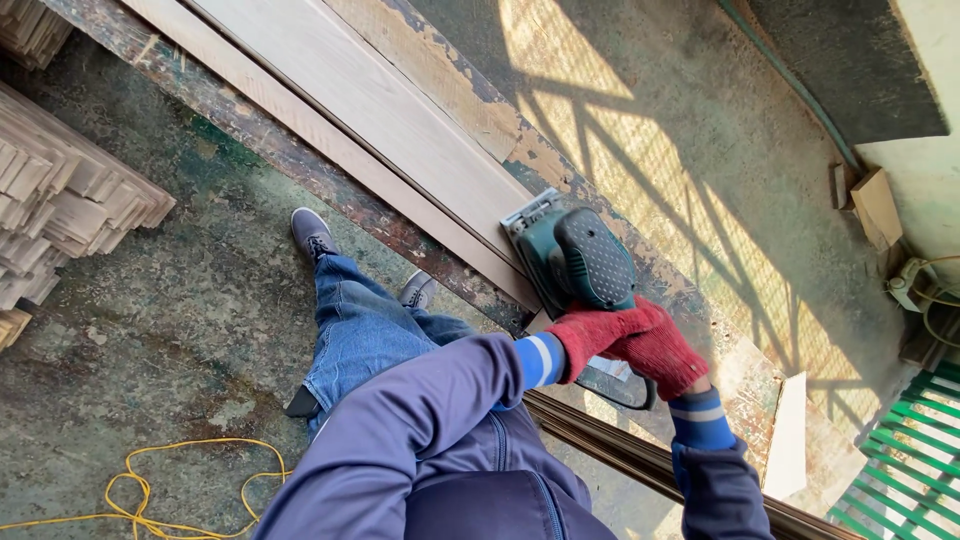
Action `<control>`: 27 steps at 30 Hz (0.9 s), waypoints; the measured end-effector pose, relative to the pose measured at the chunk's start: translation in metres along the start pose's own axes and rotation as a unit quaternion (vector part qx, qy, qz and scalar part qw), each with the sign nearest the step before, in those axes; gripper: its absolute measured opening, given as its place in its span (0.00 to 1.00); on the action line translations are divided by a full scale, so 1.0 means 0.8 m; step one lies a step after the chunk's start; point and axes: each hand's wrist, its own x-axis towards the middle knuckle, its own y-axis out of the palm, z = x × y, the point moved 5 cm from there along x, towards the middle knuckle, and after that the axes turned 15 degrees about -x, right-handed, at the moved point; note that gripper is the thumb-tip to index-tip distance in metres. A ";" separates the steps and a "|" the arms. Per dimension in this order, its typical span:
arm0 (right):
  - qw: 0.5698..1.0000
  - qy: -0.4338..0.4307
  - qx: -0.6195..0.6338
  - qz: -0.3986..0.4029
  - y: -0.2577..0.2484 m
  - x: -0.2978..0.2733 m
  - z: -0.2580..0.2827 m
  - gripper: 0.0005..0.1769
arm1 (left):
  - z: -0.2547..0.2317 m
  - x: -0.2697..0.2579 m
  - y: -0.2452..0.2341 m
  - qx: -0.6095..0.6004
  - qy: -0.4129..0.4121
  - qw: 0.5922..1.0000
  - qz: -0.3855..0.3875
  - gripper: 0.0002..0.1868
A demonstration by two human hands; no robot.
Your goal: Sanding a piece of wood using a power sander followed by manual sanding with a sanding block.
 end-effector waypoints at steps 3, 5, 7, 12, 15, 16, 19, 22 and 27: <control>1.000 0.014 0.011 -0.006 0.002 -0.003 -0.026 0.15 | 0.073 0.094 -0.036 -0.182 -0.182 0.966 -0.007 0.47; 0.999 0.025 0.026 -0.001 0.018 0.007 -0.075 0.14 | 0.037 0.014 0.013 -0.013 -0.082 0.996 0.015 0.41; 0.998 0.038 0.042 0.003 0.025 0.010 -0.097 0.13 | 0.019 -0.003 0.030 0.160 0.018 0.986 0.035 0.37; 0.999 0.039 -0.004 0.013 0.018 0.006 -0.072 0.21 | 0.047 0.037 0.000 -0.039 -0.161 0.986 -0.010 0.60; 0.999 0.025 0.027 0.006 0.003 0.000 -0.023 0.22 | 0.021 -0.010 0.008 0.015 -0.094 0.995 -0.019 0.54; 0.999 0.024 0.028 0.005 0.007 0.006 -0.027 0.22 | 0.015 -0.004 0.001 0.016 -0.092 0.995 -0.019 0.54; 0.998 0.000 0.061 0.006 0.008 0.018 -0.016 0.19 | -0.006 -0.001 -0.004 -0.028 -0.105 0.994 -0.004 0.59; 1.000 -0.028 0.007 -0.005 -0.007 0.022 0.019 0.25 | -0.042 -0.012 -0.002 0.000 -0.016 1.000 -0.015 0.52; 0.997 -0.054 0.062 0.006 -0.004 0.049 0.038 0.13 | -0.090 -0.043 0.009 0.006 0.073 0.996 -0.053 0.47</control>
